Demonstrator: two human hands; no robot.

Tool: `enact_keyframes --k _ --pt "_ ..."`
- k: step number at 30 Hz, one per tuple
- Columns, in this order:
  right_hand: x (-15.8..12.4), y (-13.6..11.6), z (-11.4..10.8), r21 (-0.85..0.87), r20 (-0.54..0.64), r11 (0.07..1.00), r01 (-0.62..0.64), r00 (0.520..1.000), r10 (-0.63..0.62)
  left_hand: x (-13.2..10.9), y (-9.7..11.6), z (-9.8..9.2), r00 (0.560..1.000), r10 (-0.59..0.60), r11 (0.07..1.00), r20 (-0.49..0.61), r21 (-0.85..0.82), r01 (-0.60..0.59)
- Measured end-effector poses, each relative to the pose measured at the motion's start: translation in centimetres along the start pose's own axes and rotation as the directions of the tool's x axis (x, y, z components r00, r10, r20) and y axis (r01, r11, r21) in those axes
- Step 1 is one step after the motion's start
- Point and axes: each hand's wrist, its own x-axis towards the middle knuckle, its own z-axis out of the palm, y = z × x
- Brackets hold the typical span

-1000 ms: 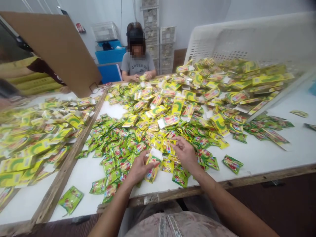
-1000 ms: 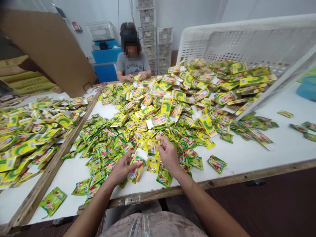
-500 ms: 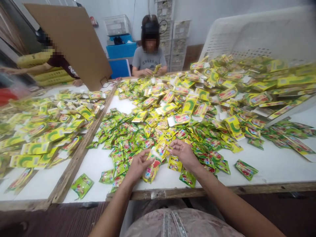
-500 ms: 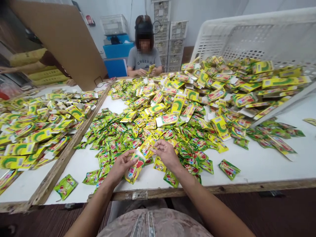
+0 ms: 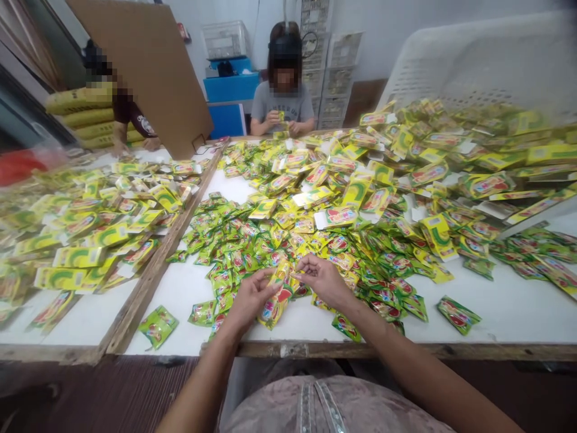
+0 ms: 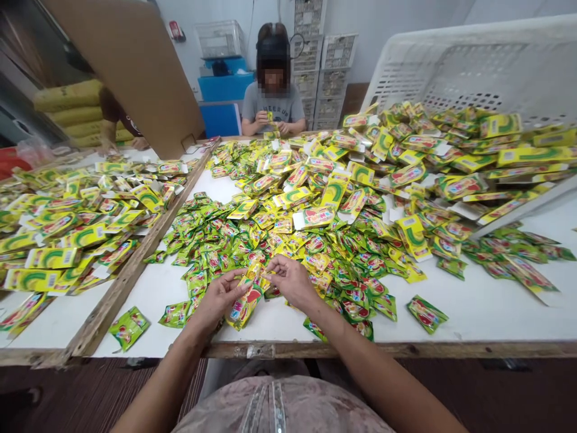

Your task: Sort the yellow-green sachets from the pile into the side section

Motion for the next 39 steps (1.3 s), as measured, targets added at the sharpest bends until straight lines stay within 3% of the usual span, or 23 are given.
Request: enact_keyframes --k 2,5,6,8,10,12,15,17,20,23,25,26,28,30,32,36,39 --pt "0.1 -0.1 0.3 -0.119 -0.056 0.992 0.037 0.998 -0.043 -0.3 0.5 -1.0 0.999 -0.010 1.000 -0.049 -0.011 0.009" --pt "0.1 -0.2 1.0 -0.336 -0.086 0.932 0.138 0.981 -0.176 -1.1 1.5 -3.2 0.970 0.018 1.000 -0.242 0.025 -0.012" --pt "-0.1 -0.1 1.4 -0.395 -0.034 0.896 0.204 0.971 -0.236 -1.5 1.9 -4.0 0.950 0.037 0.999 -0.309 0.039 -0.026" --pt "-0.6 0.1 2.5 -0.473 0.199 0.789 0.392 0.920 -0.337 -2.2 2.5 -5.3 0.907 0.059 0.998 -0.418 0.037 -0.047" --pt "-1.3 0.5 3.7 -0.497 0.469 0.643 0.582 0.804 -0.364 -2.6 2.8 -6.0 0.876 0.047 0.999 -0.480 0.000 -0.053" --pt "-1.8 1.0 4.5 -0.520 0.623 0.500 0.692 0.708 -0.333 -2.8 2.8 -6.2 0.865 0.027 0.998 -0.501 -0.034 -0.051" --pt "-2.0 2.0 4.3 -0.593 0.654 0.362 0.719 0.692 -0.305 -2.5 2.4 -5.7 0.881 0.027 0.998 -0.471 -0.037 -0.050" --pt "-1.9 2.9 3.4 -0.629 0.603 0.344 0.697 0.717 -0.351 -2.0 2.1 -5.1 0.900 0.040 0.999 -0.434 -0.008 -0.049" --pt "-1.5 4.1 1.3 -0.676 0.405 0.428 0.599 0.788 -0.464 -0.7 1.9 -4.2 0.933 0.059 0.997 -0.356 0.072 -0.036" --pt "-1.2 4.4 -0.6 -0.623 0.134 0.652 0.432 0.880 -0.456 1.1 1.8 -3.4 0.966 0.069 0.990 -0.248 0.139 -0.035" --pt "-0.9 3.8 -1.6 -0.444 -0.113 0.862 0.245 0.939 -0.325 2.2 1.6 -2.8 0.979 0.089 0.981 -0.184 0.184 -0.055" --pt "-0.7 3.3 -2.0 -0.298 -0.230 0.941 0.159 0.945 -0.232 2.6 1.4 -2.6 0.983 0.099 0.976 -0.153 0.209 -0.066" --pt "-0.2 2.1 -2.3 0.006 -0.360 0.997 0.078 0.930 -0.071 3.0 1.2 -1.9 0.989 0.105 0.968 -0.101 0.236 -0.078" --pt "0.3 1.0 -2.1 0.178 -0.347 0.981 0.080 0.938 -0.013 3.0 1.0 -1.3 0.994 0.091 0.975 -0.062 0.211 -0.076" --pt "0.7 0.5 -1.6 0.208 -0.270 0.977 0.056 0.963 0.002 2.7 0.9 -0.8 0.996 0.080 0.984 -0.038 0.161 -0.073" --pt "0.5 0.8 -0.5 0.093 -0.153 0.996 0.010 0.988 0.005 1.8 0.6 -0.6 0.997 0.073 0.990 0.009 0.124 -0.073" --pt "-0.2 1.1 -0.2 -0.104 -0.094 0.992 0.072 0.992 -0.082 1.5 0.4 -0.5 0.998 0.060 0.990 0.019 0.126 -0.062"
